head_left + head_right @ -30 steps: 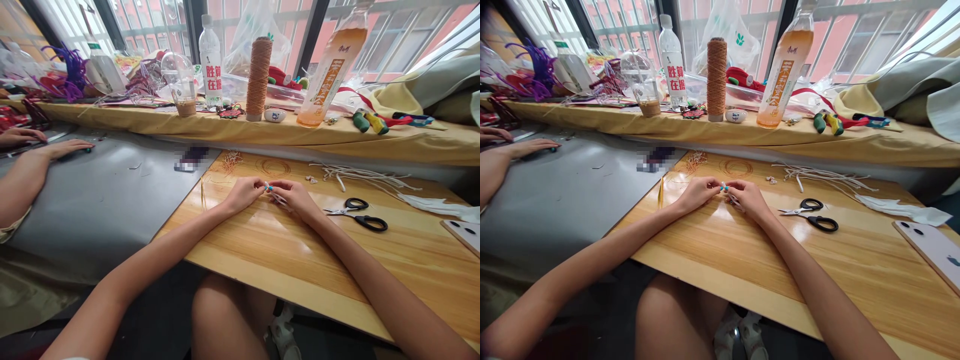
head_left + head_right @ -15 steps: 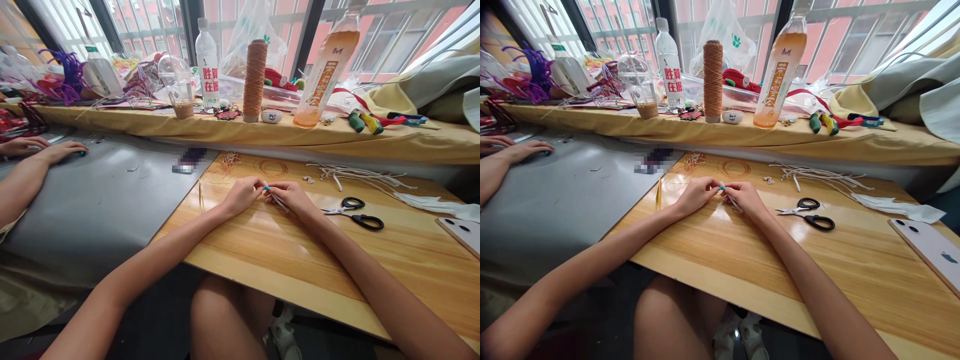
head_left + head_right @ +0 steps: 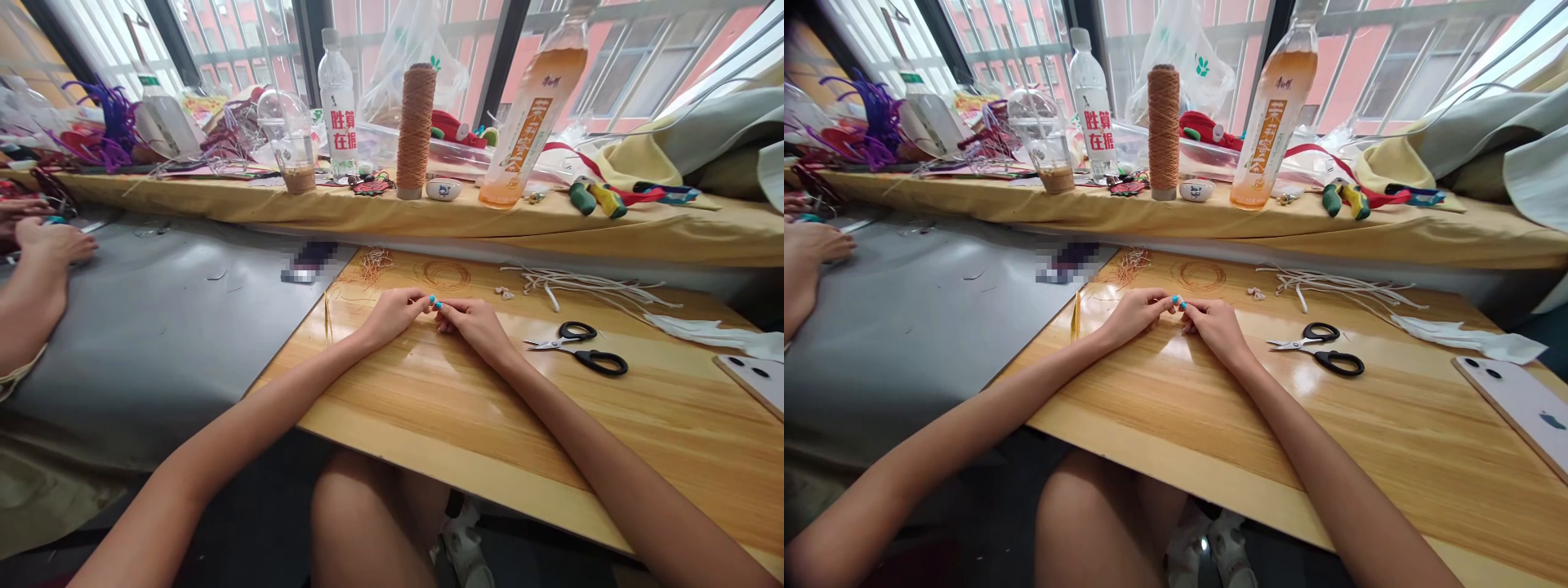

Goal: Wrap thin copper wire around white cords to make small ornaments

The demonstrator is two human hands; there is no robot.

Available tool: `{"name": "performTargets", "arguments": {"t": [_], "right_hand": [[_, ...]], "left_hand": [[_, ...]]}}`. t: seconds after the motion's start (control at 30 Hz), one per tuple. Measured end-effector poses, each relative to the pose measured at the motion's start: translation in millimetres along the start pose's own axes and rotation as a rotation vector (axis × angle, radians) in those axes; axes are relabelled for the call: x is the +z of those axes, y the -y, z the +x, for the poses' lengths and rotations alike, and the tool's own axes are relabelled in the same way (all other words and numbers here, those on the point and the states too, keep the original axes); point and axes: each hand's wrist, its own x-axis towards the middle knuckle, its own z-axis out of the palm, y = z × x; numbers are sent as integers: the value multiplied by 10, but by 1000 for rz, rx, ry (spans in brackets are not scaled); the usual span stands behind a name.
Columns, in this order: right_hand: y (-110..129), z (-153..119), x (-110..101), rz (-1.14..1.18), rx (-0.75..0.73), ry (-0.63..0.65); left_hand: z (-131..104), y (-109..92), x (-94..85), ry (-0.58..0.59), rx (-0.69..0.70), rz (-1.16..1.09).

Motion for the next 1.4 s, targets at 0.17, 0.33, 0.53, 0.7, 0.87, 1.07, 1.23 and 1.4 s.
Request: {"name": "performTargets", "arguments": {"t": [0.17,0.33,0.53,0.7,0.87,1.07,1.23,1.4], "right_hand": [[-28,43,-57,89,42,57],[-14,50,-81,91,61,115],[-1,55,-115,46,69,196],[6,48,-148,24,59,231],[-41,66,-154,80,75,221],[-2,46,-158,48,68,290],[30,39,-190,-6,45,341],[56,38,-211,-12,64,318]], "left_hand": [[9,9,-19,66,-21,-45],[4,43,17,-45,210,157],[10,136,30,-25,350,265],[-6,130,-3,7,369,355],[18,132,-23,-33,281,312],[39,116,-10,8,280,186],[27,76,-18,-2,191,176],[35,46,-27,12,64,100]]}}
